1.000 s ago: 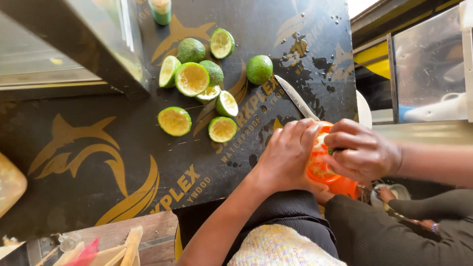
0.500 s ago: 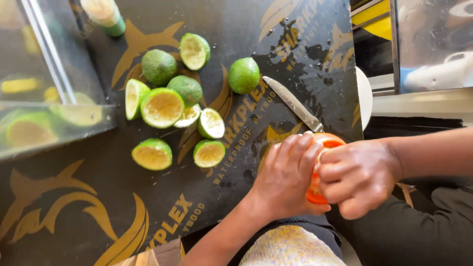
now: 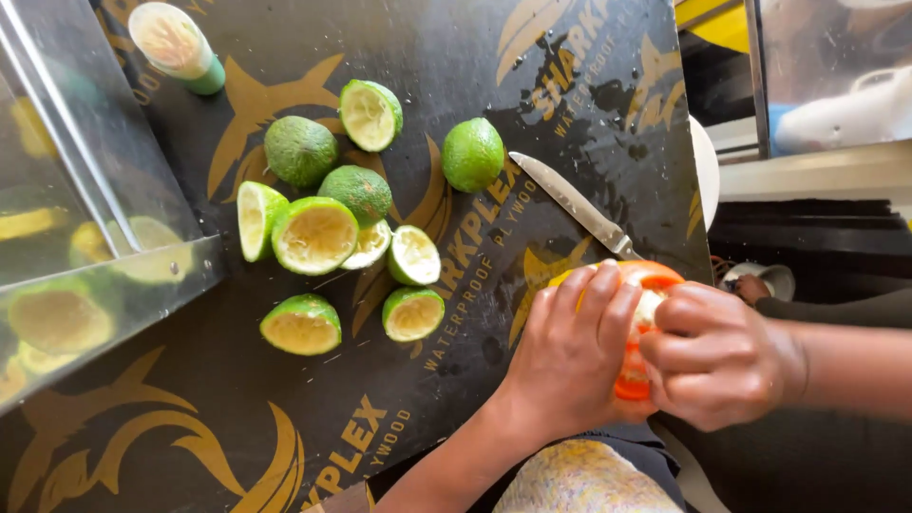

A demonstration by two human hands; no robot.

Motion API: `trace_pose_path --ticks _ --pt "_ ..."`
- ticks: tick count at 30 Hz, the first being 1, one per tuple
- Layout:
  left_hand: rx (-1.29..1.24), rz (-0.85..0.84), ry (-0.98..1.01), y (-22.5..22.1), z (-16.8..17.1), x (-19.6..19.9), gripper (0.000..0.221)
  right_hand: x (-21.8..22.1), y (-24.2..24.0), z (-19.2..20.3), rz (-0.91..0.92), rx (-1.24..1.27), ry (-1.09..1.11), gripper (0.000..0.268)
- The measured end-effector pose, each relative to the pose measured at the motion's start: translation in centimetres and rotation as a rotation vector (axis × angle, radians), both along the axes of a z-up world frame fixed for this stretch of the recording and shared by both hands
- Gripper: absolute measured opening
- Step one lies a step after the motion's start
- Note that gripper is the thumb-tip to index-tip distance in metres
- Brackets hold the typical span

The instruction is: Washing, cutting, and juicing limes using a manual citrus juicer on a prep counter.

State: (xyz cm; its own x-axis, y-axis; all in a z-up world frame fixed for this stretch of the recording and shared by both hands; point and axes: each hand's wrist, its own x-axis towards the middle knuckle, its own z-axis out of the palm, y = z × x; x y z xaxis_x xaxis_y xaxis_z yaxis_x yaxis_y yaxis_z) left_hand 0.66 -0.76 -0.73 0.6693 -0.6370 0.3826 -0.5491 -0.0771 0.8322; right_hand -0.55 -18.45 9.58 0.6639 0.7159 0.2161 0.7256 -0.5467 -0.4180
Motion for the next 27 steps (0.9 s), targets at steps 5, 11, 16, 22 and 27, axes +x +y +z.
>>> trace_pose_path --ticks 5,11,16,22,27 --pt "0.025 -0.029 0.001 -0.1 -0.2 0.0 0.102 1.6 0.9 0.6 0.154 0.061 0.123 0.04" --pt "0.1 -0.045 -0.024 0.2 -0.2 0.2 0.122 -4.8 5.1 -2.9 -1.339 0.335 0.126 0.026" --pt "0.059 -0.015 -0.036 0.2 -0.5 0.1 0.107 -1.6 1.9 -0.6 -0.61 -0.009 -0.034 0.032" --pt "0.04 -0.025 -0.046 -0.1 -0.6 -0.2 0.11 1.0 0.8 0.4 0.512 -0.024 0.087 0.044" --pt "0.058 -0.021 -0.048 0.3 -0.3 0.0 0.115 -5.4 5.6 -3.1 -1.311 0.231 0.033 0.028"
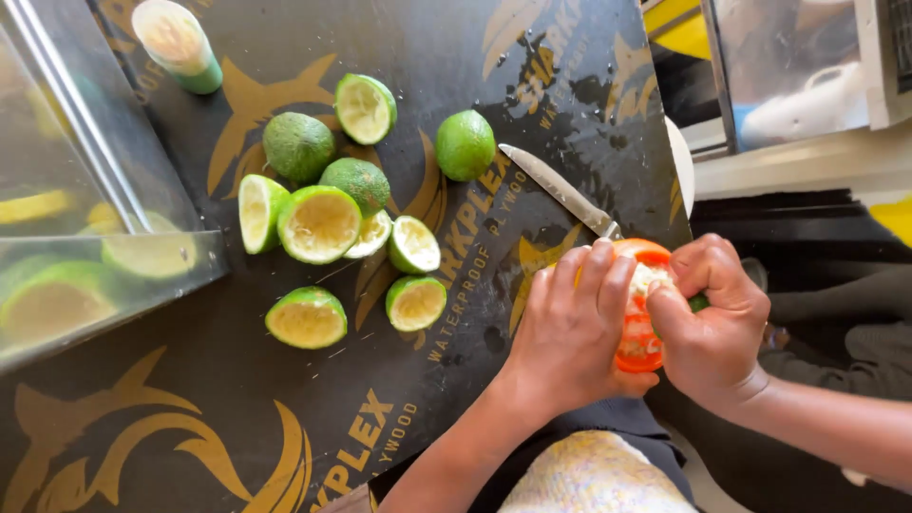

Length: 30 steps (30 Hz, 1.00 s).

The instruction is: Washing, cutting, and juicing limes using a manual citrus juicer on a prep counter.

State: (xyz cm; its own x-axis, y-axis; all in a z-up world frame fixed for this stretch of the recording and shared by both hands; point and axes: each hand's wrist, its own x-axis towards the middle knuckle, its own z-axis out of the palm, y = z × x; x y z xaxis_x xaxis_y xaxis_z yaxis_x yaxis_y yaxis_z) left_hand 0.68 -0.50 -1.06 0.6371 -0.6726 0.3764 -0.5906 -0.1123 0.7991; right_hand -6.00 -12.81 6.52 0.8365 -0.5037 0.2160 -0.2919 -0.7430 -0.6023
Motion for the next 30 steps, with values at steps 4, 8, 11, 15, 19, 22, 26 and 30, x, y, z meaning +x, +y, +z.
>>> trace_pose_path --ticks 4,8,11,15,19,22,26,30 --pt "0.051 0.037 -0.03 0.0 -0.2 -0.4 0.133 1.6 -1.3 1.6 0.232 -0.086 0.033 0.03" --pt "0.036 0.001 -0.06 -0.2 -0.3 0.3 0.131 7.5 -4.1 3.9 1.543 -0.31 -0.028 0.037" --pt "0.033 -0.001 -0.046 -0.5 -0.4 -0.6 0.129 7.7 -4.6 4.4 1.861 -0.248 0.025 0.044" --pt "0.003 0.012 -0.023 -0.4 -0.3 -0.3 0.124 2.9 -2.1 2.5 0.859 -0.366 0.022 0.039" --pt "0.078 0.021 -0.055 -0.2 -0.5 -1.2 0.143 -1.3 -1.4 -0.6 0.257 -0.33 0.022 0.034" --pt "0.143 -0.023 -0.063 -0.2 0.0 0.5 0.141 -0.3 -2.0 -0.6 -0.029 -0.116 0.004 0.027" --pt "0.157 -0.113 0.031 0.0 0.5 0.2 0.139 -1.3 -2.8 3.2 -0.011 0.048 0.287 0.032" --pt "0.209 -0.136 0.026 0.3 0.7 0.4 0.142 -0.8 -6.0 6.7 0.667 -0.541 0.13 0.032"
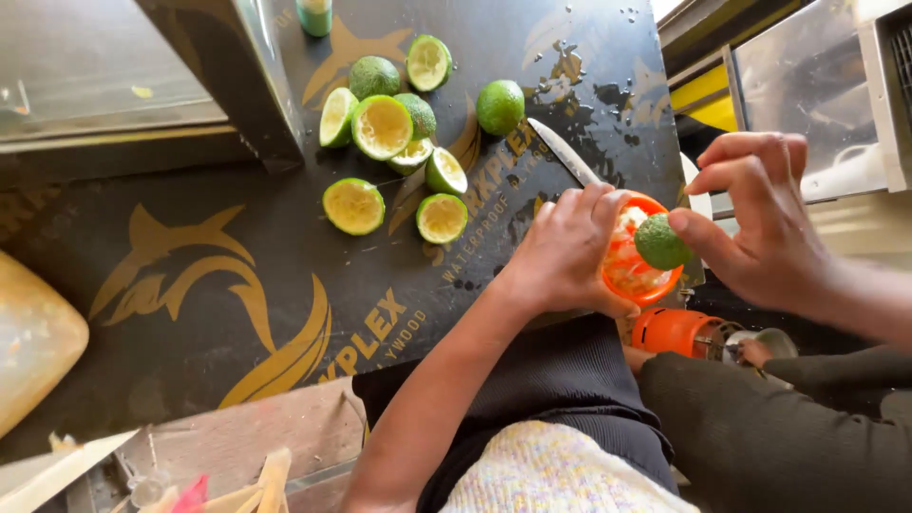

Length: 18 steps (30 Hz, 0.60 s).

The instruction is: Washing, cutting, and juicing limes using a manual citrus juicer on a prep counter.

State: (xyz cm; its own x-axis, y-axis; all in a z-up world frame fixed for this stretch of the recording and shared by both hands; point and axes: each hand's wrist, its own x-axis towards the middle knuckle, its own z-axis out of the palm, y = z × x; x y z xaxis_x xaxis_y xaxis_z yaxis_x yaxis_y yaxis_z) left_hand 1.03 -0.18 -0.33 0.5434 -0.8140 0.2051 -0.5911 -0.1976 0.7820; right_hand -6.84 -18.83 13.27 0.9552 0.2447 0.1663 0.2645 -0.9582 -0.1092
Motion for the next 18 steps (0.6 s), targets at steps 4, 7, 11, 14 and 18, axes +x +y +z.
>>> trace_pose_path --ticks 4,7,11,14,18 --pt "-0.072 0.021 -0.017 0.4 0.6 0.2 0.126 3.3 -4.6 -1.4 0.717 -0.266 0.084 0.007" --pt "-0.029 0.032 -0.01 0.2 0.5 0.0 0.134 4.6 -3.1 -2.2 0.955 -0.277 0.172 0.023" --pt "-0.019 0.015 0.005 0.1 0.5 0.1 0.138 6.5 0.2 -2.2 0.967 0.093 0.146 0.025" --pt "-0.048 0.024 0.012 0.0 0.1 0.1 0.137 4.4 1.5 -3.4 0.636 0.286 0.06 0.028" --pt "-0.084 0.052 -0.039 -0.3 -0.4 -0.2 0.139 -0.6 2.5 -7.4 -0.393 0.487 -0.124 0.022"
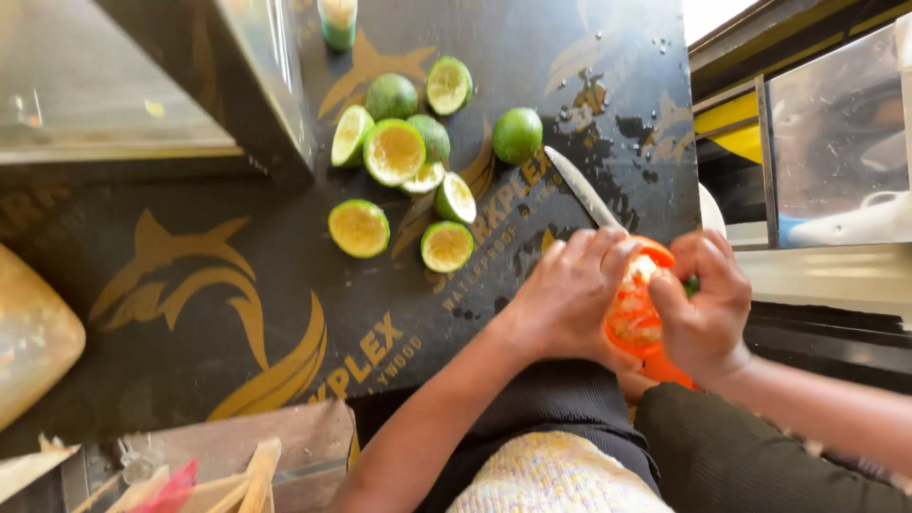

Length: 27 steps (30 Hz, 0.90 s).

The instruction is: Washing, cutting, and juicing limes using a manual citrus juicer on a prep counter.

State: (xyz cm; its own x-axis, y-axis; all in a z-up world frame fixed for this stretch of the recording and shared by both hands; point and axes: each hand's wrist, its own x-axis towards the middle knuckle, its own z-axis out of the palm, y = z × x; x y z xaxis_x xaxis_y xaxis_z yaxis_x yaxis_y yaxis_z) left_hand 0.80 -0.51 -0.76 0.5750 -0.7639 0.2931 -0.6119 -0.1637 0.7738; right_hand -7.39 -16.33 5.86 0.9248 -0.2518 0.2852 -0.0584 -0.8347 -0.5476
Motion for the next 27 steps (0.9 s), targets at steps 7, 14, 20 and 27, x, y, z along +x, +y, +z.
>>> trace_pose_path --ticks 7,14,20,27 --pt "-0.014 -0.083 0.027 -0.1 0.3 1.4 0.131 3.4 -0.5 2.7 0.43 -0.205 -0.092 0.023" --pt "-0.085 -0.035 0.016 -0.6 -0.6 0.8 0.133 9.5 -2.3 4.5 1.641 -0.219 -0.027 0.041" --pt "-0.076 -0.04 0.015 -0.3 -0.3 1.0 0.135 3.8 0.6 2.7 0.712 -0.15 -0.002 0.029" --pt "0.013 -0.105 0.016 0.1 -0.1 1.5 0.137 0.4 2.8 0.4 0.016 -0.148 -0.087 0.024"
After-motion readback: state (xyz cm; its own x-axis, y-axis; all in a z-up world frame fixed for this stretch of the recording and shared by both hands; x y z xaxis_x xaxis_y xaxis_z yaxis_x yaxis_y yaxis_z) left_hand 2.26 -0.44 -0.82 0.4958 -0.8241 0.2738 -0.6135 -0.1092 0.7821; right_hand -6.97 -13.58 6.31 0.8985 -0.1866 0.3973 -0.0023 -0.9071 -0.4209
